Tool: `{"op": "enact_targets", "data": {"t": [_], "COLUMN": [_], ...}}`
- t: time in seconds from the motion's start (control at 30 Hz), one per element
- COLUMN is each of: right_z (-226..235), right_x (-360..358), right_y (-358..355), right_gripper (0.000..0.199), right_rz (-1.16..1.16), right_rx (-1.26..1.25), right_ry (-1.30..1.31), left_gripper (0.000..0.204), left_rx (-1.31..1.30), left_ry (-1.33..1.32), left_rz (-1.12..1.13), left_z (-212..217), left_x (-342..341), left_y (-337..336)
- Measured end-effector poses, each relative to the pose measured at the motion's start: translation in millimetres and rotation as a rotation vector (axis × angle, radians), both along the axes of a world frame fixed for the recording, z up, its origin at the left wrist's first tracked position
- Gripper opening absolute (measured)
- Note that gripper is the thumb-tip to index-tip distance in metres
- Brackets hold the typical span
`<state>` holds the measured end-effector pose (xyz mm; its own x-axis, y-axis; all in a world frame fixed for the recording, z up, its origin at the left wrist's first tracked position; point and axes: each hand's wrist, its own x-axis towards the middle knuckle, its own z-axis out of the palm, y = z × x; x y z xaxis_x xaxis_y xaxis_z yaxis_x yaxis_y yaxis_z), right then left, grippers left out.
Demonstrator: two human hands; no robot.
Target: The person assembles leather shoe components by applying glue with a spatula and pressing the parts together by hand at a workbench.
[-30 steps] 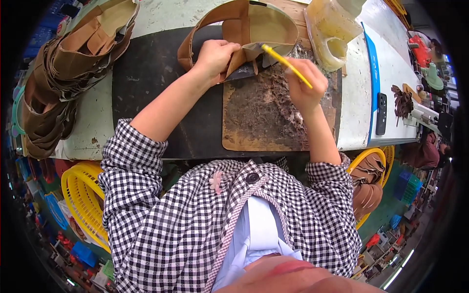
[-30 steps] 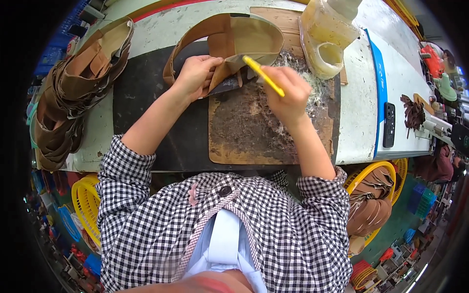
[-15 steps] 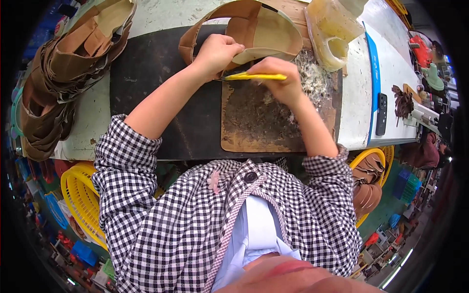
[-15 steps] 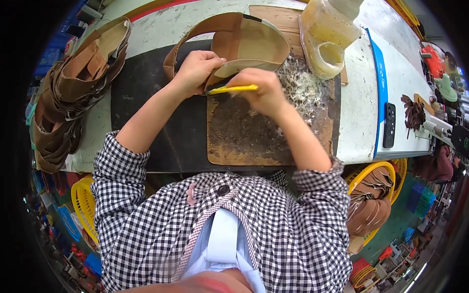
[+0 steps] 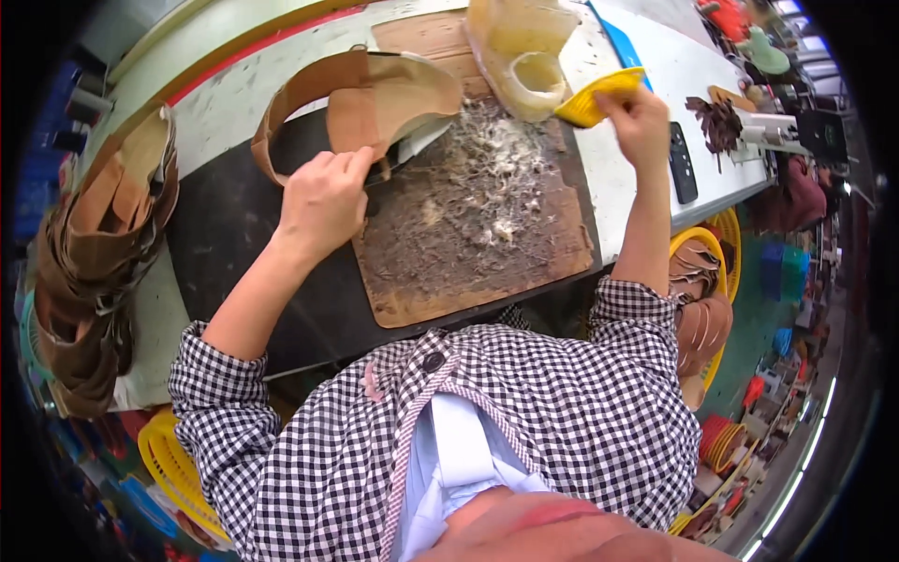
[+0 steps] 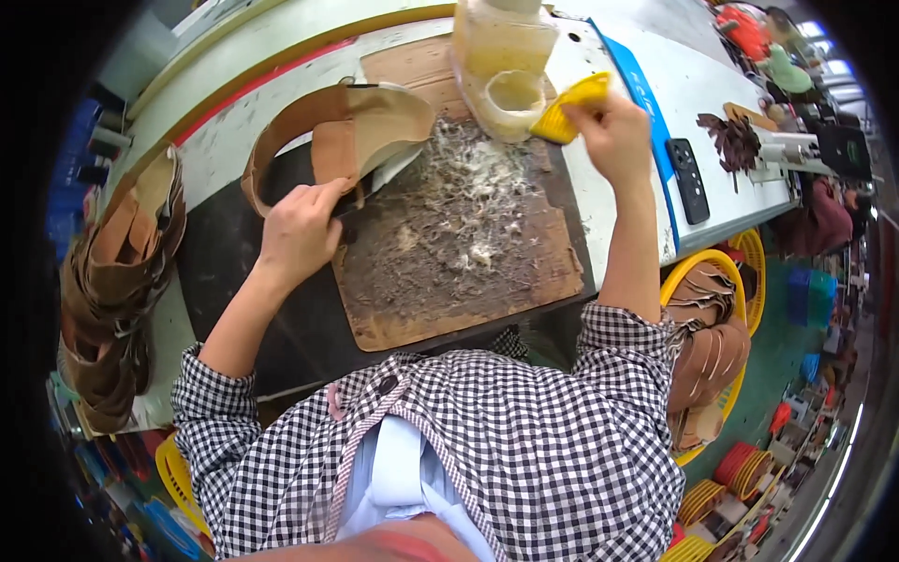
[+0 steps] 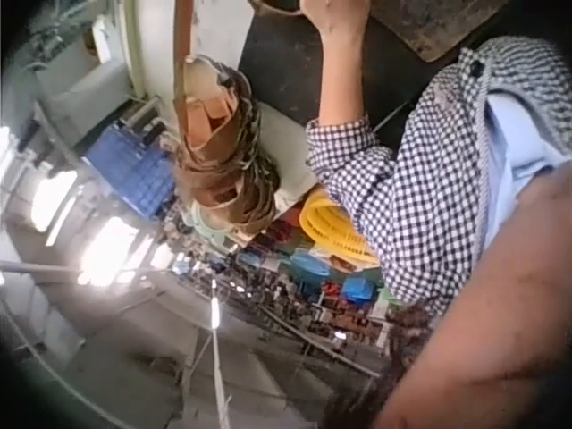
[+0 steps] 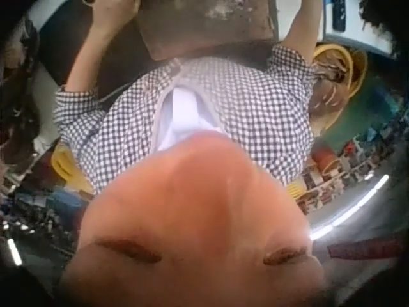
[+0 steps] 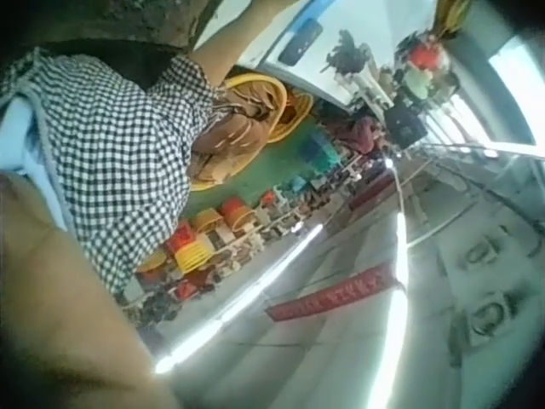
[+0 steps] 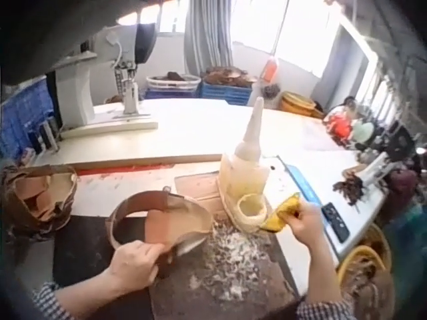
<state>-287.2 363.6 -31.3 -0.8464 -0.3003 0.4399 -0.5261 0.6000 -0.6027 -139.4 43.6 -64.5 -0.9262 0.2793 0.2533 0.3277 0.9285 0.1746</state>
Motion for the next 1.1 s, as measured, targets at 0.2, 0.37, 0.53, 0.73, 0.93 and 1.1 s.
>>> {"op": "enact_targets", "data": {"t": [0.2,0.37,0.53,0.73,0.93,1.1], "right_z": [-17.8,-34.3,-6.8,-25.3,-28.0,-19.2], "right_x": [-18.3,-37.7,-39.4,-31.7,-2.9,11.9], "right_y": [-39.0,-25.3,-10.5,32.4,10.0,-51.6], "right_gripper": [0.01,0.02,0.01,0.018,0.016,0.015], "right_rz": [0.014,-0.148,0.15,0.034,0.278,0.562], "right_rx": [-0.618,0.193,-0.412,-0.513,-0.597,-0.428], "right_ry": [0.158,0.238,0.006,-0.038,-0.374,-0.474], "left_gripper": [0.01,0.01,0.033,0.04,0.027,0.027], "left_rx": [-0.085,-0.133,-0.294,0.285,0.663,0.605], "left_ry": [0.463,0.486,0.185,0.095,-0.128,-0.098], "left_rz": [-0.026,-0.354,-0.179,0.24,0.386,0.44], "left_z": [45.3,93.9,24.3,2.5,-28.2,-28.6], "left_x": [-30.9,-22.3,-11.8,-45.1,-40.4,-50.7], "left_y": [-8.4,-49.0,-104.3,24.1,15.6,25.9]}}
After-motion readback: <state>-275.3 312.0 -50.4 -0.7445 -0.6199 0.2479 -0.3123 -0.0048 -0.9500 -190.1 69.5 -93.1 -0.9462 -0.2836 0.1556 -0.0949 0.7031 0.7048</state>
